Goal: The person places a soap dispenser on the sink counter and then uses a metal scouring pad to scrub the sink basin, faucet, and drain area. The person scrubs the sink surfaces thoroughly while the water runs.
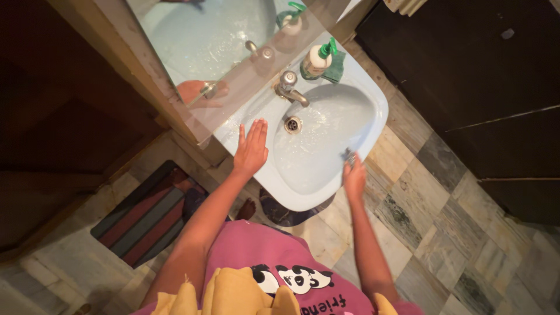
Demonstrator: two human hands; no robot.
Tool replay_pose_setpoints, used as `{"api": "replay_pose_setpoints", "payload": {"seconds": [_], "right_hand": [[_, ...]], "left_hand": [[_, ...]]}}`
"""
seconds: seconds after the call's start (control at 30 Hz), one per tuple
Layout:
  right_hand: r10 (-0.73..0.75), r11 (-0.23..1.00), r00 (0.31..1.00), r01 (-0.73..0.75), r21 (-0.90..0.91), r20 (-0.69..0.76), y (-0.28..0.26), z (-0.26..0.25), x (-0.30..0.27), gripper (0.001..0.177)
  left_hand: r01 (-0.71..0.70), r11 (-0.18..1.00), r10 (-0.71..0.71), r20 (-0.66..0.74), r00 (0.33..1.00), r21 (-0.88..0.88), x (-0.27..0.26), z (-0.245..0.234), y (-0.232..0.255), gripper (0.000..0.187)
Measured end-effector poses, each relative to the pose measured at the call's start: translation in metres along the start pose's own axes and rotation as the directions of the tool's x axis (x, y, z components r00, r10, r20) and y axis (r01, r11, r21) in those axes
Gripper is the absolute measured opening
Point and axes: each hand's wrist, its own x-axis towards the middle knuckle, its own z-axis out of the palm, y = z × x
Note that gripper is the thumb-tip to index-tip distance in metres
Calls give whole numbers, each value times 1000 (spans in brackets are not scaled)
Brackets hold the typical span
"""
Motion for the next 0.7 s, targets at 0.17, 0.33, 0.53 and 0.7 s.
{"api": "replay_pose_setpoints", "payload": {"seconds": [0.17, 0.33, 0.53, 0.7], "right_hand": [[71, 997, 995, -68, -42, 74, 17, -14, 119, 64], [108, 984, 980, -82, -159, 168, 2, -22, 167, 79], [241, 952, 970, -231, -199, 27, -3, 3, 116, 75], [-61, 998, 979, 54, -46, -193, 3, 7, 49, 62]], "left_hand": [[10, 996, -8, 31, 1000, -89, 0, -2, 0, 79], [20, 997, -19, 9, 1000, -81, 2, -5, -1, 79], [31, 995, -31, -1, 1000, -95, 1, -7, 0, 77], [11, 998, -13, -29, 999, -56, -1, -5, 0, 74]]}}
